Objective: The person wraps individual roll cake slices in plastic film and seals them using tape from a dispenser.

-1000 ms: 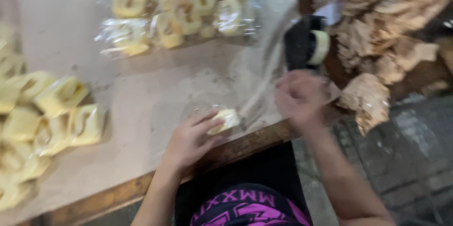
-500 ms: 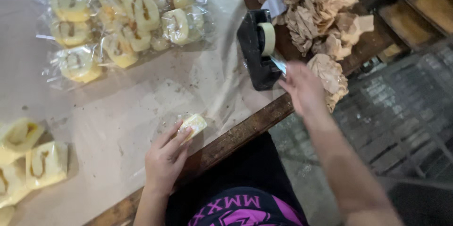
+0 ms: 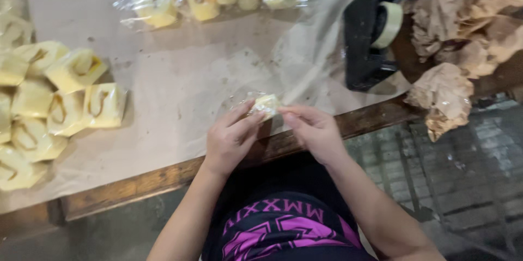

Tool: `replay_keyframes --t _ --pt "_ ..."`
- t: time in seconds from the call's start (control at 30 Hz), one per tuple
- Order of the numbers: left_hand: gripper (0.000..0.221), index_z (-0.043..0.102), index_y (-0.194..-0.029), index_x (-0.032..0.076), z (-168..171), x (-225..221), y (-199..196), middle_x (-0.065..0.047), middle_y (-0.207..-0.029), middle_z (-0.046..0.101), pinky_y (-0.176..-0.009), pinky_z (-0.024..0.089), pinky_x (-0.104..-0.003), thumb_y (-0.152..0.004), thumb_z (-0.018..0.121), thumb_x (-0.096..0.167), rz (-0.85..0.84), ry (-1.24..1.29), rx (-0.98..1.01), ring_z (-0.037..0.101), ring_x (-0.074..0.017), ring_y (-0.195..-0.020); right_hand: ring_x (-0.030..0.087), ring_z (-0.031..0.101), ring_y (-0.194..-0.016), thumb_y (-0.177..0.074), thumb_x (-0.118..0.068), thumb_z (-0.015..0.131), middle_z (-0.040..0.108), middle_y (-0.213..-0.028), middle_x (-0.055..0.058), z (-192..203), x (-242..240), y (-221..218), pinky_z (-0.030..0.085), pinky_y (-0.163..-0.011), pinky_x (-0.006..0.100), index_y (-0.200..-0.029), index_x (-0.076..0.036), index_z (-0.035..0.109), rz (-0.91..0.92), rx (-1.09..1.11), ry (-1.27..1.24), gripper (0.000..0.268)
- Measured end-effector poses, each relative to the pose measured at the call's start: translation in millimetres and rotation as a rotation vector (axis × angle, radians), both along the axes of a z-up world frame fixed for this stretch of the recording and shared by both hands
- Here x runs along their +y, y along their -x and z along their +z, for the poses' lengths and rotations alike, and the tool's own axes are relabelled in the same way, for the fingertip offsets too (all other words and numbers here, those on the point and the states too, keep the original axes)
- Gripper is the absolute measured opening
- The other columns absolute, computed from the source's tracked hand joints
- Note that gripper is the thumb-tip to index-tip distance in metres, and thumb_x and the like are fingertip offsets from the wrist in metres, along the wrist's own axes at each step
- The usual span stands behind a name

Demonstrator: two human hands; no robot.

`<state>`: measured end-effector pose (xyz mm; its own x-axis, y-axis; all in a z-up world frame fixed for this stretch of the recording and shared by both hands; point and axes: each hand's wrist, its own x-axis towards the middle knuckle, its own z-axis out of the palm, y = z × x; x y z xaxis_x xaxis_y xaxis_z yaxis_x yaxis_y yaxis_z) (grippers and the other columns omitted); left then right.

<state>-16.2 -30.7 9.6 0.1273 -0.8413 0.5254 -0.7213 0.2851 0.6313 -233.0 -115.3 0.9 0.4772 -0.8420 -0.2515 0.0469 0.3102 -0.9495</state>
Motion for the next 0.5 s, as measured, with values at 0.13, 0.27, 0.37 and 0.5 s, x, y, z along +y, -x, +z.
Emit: replay_keyframes --t 0.13,0.27,0.37,0.5 --pt "0.032 0.075 -0.118 0.016 1.5 -1.5 -1.2 -0.013 -0.131 0.070 -0.094 0.058 -0.039 -0.086 0.079 0.011 -0.003 0.029 0.016 0.072 -0.0317 -0.109 0.004 0.041 -0.061 -0.105 -0.016 0.069 0.055 -0.074 -0.007 20.2 -0.1 -36.6 0.034 -0.054 0.023 -0.138 -0.003 0.072 0.118 0.168 0.308 0.036" --pt "0.052 0.061 -0.140 0.011 5.3 1.2 -3.3 -0.017 -0.134 0.065 -0.093 0.056 -0.042 -0.090 0.076 0.011 -0.038 -0.055 0.048 0.066 -0.0353 -0.114 0.013 0.061 -0.078 -0.104 -0.029 0.069 0.069 -0.092 0.006 43.2 0.8 -47.8 0.050 -0.073 0.028 -0.154 -0.013 0.053 0.183 0.634 0.491 0.055" --pt "0.053 0.060 -0.144 0.014 9.5 -6.2 -7.2 -0.018 -0.137 0.061 -0.099 0.055 -0.042 -0.092 0.071 0.009 -0.054 -0.114 -0.111 0.062 -0.0346 -0.118 0.025 0.061 -0.077 -0.098 -0.034 0.074 0.067 -0.086 0.013 42.9 -10.4 -56.2 0.050 -0.076 0.033 -0.147 -0.014 0.058 0.122 0.913 0.803 0.056" --pt "0.054 0.051 -0.150 0.010 9.2 -2.0 2.5 -0.016 -0.135 0.060 -0.096 0.060 -0.031 -0.098 0.063 0.013 -0.052 -0.479 0.535 0.064 -0.0266 -0.121 0.027 0.064 -0.101 -0.095 -0.028 0.078 0.066 -0.107 0.012 43.2 -13.5 -58.9 0.052 -0.090 0.035 -0.130 -0.005 0.071 0.000 0.548 1.033 0.043"
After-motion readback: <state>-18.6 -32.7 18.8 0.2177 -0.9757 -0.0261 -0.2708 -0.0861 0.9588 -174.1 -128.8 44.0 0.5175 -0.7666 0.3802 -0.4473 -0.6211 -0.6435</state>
